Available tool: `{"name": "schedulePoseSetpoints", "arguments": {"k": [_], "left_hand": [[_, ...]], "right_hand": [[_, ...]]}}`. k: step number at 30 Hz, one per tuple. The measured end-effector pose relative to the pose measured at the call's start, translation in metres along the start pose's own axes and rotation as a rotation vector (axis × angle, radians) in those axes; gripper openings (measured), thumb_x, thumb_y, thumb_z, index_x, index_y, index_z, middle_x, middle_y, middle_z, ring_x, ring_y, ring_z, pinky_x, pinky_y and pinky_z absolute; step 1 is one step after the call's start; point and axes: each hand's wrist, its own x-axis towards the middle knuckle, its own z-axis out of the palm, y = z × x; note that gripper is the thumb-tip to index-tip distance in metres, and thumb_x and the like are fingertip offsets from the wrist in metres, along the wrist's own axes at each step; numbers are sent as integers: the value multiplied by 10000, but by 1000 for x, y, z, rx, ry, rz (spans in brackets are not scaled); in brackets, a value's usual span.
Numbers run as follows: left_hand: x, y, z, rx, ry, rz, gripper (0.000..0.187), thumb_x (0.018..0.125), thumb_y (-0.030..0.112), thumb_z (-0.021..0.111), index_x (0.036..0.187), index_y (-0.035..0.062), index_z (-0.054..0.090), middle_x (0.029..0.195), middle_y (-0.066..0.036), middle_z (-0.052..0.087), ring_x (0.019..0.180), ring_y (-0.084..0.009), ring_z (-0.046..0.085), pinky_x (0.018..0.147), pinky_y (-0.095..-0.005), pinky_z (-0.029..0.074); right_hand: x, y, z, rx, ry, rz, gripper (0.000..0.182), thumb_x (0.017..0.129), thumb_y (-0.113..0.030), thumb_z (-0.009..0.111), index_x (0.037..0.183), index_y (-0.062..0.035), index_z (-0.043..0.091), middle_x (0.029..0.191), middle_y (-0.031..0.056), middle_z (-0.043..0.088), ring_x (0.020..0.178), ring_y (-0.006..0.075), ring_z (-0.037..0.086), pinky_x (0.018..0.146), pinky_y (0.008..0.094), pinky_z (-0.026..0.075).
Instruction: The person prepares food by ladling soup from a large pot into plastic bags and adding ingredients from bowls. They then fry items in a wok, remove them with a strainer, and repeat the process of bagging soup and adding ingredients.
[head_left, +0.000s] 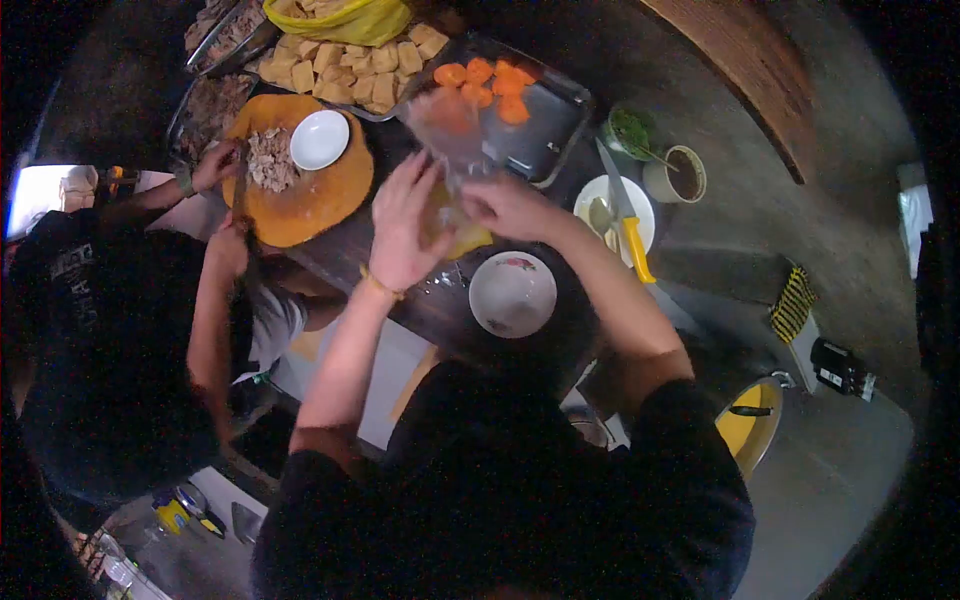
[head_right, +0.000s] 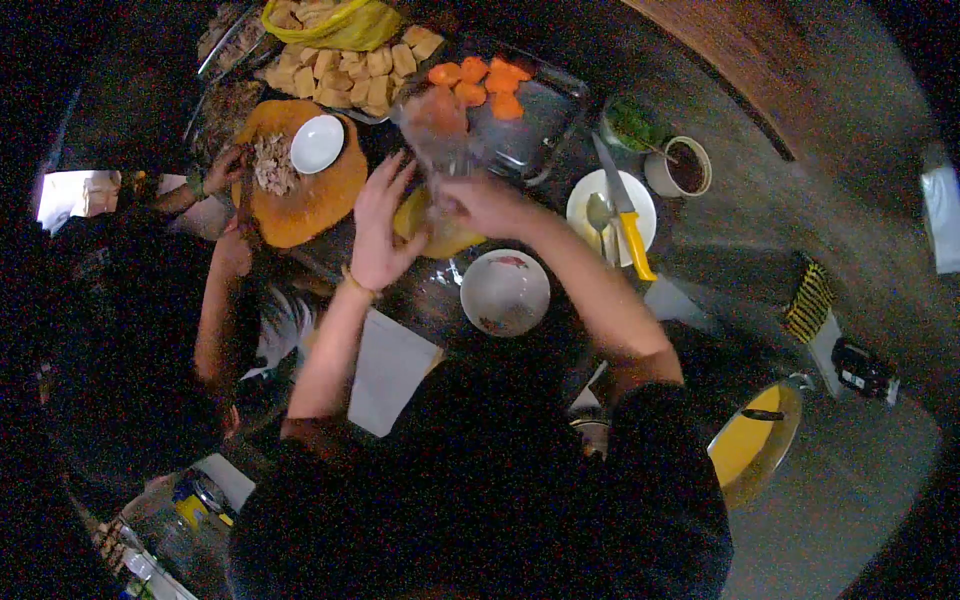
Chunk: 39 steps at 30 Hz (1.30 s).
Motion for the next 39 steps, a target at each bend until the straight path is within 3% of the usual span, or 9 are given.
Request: {"name": "schedulePoseSetpoints", "arguments": {"k": [4, 6, 8, 10, 14, 24, 28, 31, 39], "left_hand": [[16, 12, 9, -248, -289, 242, 315, 737, 133, 627, 1023, 14, 564, 1024, -141, 573, 1012, -225, 507, 899, -327, 350], [21, 14, 16, -772, -932, -138, 276, 774, 150, 625, 1006, 22, 547, 912, -62, 603, 851, -122, 551, 771, -265, 419], [17, 29, 27, -983, -846, -213, 157, 802, 116, 604, 921, 31, 549, 791, 20, 584, 729, -33, 525, 658, -195, 419], [17, 43, 37, -965, -666, -423, 84, 792, 70, 602, 834, 20, 547, 807, 9, 578, 779, -55, 529, 699, -200, 415], [12, 50, 40, -668, -605, -267, 118, 783, 82, 618, 788, 27, 514, 719, 27, 530, 670, -38, 466, 616, -184, 368], [-16, -2, 30, -443, -828, -306, 182, 757, 180, 655, 728, 36, 547, 711, 32, 532, 642, -57, 444, 608, -213, 364], [-51, -46, 35, -688, -609, -413, 355, 819, 365, 559, 991, 57, 604, 889, -23, 588, 767, -90, 521, 668, -237, 413], [-77, -13, 44, -1328, -235, -1032, 646, 859, 549, 322, 1281, 61, 338, 1254, -90, 434, 1144, -221, 425, 917, -385, 353], [-83, -11, 59, -1421, -628, -975, 378, 827, 205, 566, 1127, -5, 474, 1055, -127, 570, 905, -193, 590, 771, -298, 495]], "right_hand": [[-45, -36, -56, 476, -265, -178, 135, 742, -46, 584, 820, -52, 473, 771, -5, 511, 722, 128, 543, 627, 273, 439], [-75, -27, -90, 828, -67, 225, 170, 743, -38, 590, 866, -68, 475, 803, -37, 506, 729, 102, 540, 639, 243, 442], [-92, 5, -102, 972, -75, 209, 195, 762, -62, 601, 920, -66, 487, 842, -3, 534, 747, 97, 545, 647, 224, 453], [-106, 19, -98, 1297, 547, 279, 232, 822, -231, 563, 953, -52, 497, 811, 34, 554, 749, 134, 544, 667, 240, 435], [-132, 5, -75, 1370, 339, 585, 375, 852, -367, 485, 1038, -44, 520, 915, 73, 590, 816, 139, 557, 712, 265, 436], [-150, -3, -68, 781, 199, 425, 163, 799, -153, 591, 910, -34, 586, 770, 3, 590, 681, 75, 532, 615, 197, 418], [-155, -2, -63, 825, 359, 544, 159, 833, -136, 537, 959, -48, 576, 798, -4, 573, 650, 73, 504, 586, 195, 410], [-165, 11, -53, 970, 500, 590, 173, 849, -108, 500, 994, -51, 574, 809, -1, 569, 664, 73, 503, 579, 199, 411], [-197, 41, -58, 1044, 675, 706, 177, 819, -84, 509, 982, -49, 568, 808, 31, 590, 626, 99, 519, 515, 228, 408]]}}
